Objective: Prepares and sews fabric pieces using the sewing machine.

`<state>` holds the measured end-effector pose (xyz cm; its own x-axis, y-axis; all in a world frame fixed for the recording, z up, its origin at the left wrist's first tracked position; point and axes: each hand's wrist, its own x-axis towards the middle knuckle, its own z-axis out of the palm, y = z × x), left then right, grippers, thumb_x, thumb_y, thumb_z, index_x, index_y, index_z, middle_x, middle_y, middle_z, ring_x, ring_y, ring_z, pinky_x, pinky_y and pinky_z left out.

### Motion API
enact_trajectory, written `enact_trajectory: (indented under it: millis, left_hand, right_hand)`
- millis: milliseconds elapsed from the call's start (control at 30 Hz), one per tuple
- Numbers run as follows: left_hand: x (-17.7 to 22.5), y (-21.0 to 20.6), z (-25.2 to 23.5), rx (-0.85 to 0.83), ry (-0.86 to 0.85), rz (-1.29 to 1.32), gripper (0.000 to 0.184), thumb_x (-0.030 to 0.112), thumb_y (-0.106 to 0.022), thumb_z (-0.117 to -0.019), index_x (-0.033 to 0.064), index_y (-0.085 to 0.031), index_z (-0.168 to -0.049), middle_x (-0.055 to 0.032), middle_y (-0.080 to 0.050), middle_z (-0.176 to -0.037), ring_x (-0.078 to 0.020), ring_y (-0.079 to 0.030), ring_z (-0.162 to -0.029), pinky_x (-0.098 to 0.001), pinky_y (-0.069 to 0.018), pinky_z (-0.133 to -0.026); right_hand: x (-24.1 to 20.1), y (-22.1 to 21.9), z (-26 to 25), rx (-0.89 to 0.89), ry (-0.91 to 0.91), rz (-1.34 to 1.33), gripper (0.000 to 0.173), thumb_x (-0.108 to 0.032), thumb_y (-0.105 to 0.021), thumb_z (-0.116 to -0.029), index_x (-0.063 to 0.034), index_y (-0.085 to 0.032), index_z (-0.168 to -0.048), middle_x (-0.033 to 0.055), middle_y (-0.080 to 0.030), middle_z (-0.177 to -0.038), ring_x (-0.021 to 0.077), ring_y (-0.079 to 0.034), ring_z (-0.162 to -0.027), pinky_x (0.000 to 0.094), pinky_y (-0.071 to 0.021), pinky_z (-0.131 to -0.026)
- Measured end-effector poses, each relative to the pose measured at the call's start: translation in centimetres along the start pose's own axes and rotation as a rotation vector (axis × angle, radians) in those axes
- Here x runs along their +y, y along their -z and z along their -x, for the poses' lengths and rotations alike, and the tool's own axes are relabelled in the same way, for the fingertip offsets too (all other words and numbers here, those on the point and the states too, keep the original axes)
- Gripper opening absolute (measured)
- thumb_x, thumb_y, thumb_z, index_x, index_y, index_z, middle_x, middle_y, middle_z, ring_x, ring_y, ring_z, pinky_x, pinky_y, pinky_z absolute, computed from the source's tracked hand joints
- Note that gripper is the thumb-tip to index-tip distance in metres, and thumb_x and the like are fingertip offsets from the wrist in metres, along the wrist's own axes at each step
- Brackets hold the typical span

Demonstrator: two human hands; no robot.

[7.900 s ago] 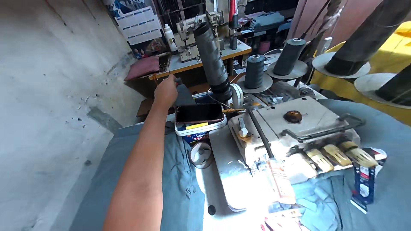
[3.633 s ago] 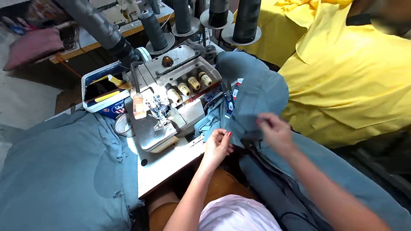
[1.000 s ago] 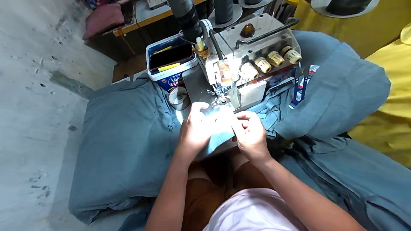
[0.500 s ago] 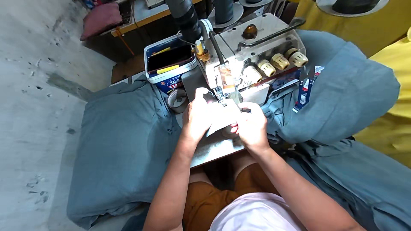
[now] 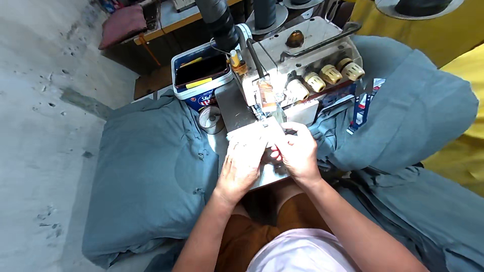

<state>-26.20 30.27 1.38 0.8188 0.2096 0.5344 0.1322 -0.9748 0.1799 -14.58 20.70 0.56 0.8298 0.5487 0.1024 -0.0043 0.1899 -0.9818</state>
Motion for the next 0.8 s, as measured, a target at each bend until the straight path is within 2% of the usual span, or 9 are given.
enact_trajectory:
  millis: [200, 333, 400, 567, 700, 767, 800]
  left_hand:
    - [-1.3, 0.2, -0.7, -0.009, 0.002, 0.044, 0.033, -0.001, -0.053, -0.0947, 0.0044, -0.075, -0.119, -0.0114, -0.07, -0.13, -0.0249, -0.064, -0.126, -0.0425, -0.0475, -0.109]
    - [-2.8, 0.3, -1.4, -0.085, 0.032, -0.015, 0.04, 0.002, -0.051, -0.0938, 0.0068, -0.072, -0.127, -0.0093, -0.068, -0.135, -0.0273, -0.062, -0.129, -0.0489, -0.045, -0.109]
    - [-3.4, 0.2, -1.8, -0.056, 0.019, -0.015, 0.035, 0.004, -0.054, -0.096, 0.0062, -0.072, -0.125, -0.0103, -0.068, -0.133, -0.0287, -0.062, -0.128, -0.0508, -0.0459, -0.107]
    - [-3.4, 0.7, -1.9, -0.065, 0.096, -0.014, 0.042, 0.004, -0.056, -0.0919, 0.0034, -0.068, -0.132, -0.014, -0.065, -0.137, -0.0333, -0.06, -0.126, -0.0499, -0.0434, -0.104]
    - [-1.5, 1.4, -1.1, -0.141, 0.268, -0.087, 0.046, 0.0, -0.054, -0.092, 0.0063, -0.066, -0.136, -0.0177, -0.064, -0.135, -0.0409, -0.059, -0.12, -0.0529, -0.0465, -0.098]
    - [0.0, 1.9, -0.6, -0.107, 0.324, -0.079, 0.041, -0.002, -0.053, -0.0924, 0.0033, -0.07, -0.129, -0.0203, -0.067, -0.127, -0.0398, -0.064, -0.117, -0.0524, -0.05, -0.096]
    - [0.9, 2.1, -0.3, -0.068, 0.338, -0.069, 0.034, -0.004, -0.055, -0.0915, -0.0012, -0.072, -0.12, -0.023, -0.068, -0.121, -0.0401, -0.067, -0.112, -0.0523, -0.0532, -0.093]
  right_hand:
    - [-0.7, -0.3, -0.5, 0.024, -0.077, 0.047, 0.04, 0.011, -0.066, -0.0899, 0.0044, -0.051, -0.127, -0.0019, -0.061, -0.061, 0.0039, -0.063, -0.049, 0.0185, -0.0566, -0.05]
    - [-0.5, -0.4, -0.8, 0.035, -0.087, 0.041, 0.038, 0.003, -0.07, -0.093, 0.0028, -0.051, -0.127, -0.002, -0.062, -0.06, 0.0037, -0.063, -0.048, 0.0187, -0.0562, -0.049]
    - [-0.4, -0.3, -0.6, 0.032, -0.081, 0.032, 0.037, 0.003, -0.069, -0.0933, 0.0027, -0.052, -0.126, -0.0027, -0.062, -0.06, 0.0035, -0.063, -0.048, 0.0185, -0.0565, -0.049]
    - [-0.2, 0.2, 0.7, -0.014, -0.003, 0.029, 0.022, 0.002, -0.066, -0.0933, -0.0003, -0.054, -0.112, -0.0067, -0.062, -0.061, 0.0015, -0.064, -0.052, 0.0173, -0.0574, -0.053]
    - [0.0, 0.5, 1.9, -0.064, 0.053, 0.099, 0.007, -0.001, -0.065, -0.0935, 0.0013, -0.062, -0.1, -0.0056, -0.065, -0.064, -0.0007, -0.065, -0.054, 0.0152, -0.057, -0.055]
    - [0.1, 0.6, 2.2, -0.111, 0.058, 0.112, 0.005, -0.002, -0.065, -0.0943, 0.0021, -0.065, -0.098, -0.0055, -0.066, -0.067, -0.0018, -0.065, -0.057, 0.0143, -0.0571, -0.057]
    - [0.1, 0.6, 2.3, -0.13, 0.058, 0.118, 0.006, -0.003, -0.065, -0.0945, 0.0026, -0.066, -0.096, -0.0053, -0.066, -0.067, -0.0022, -0.065, -0.057, 0.0141, -0.0573, -0.058]
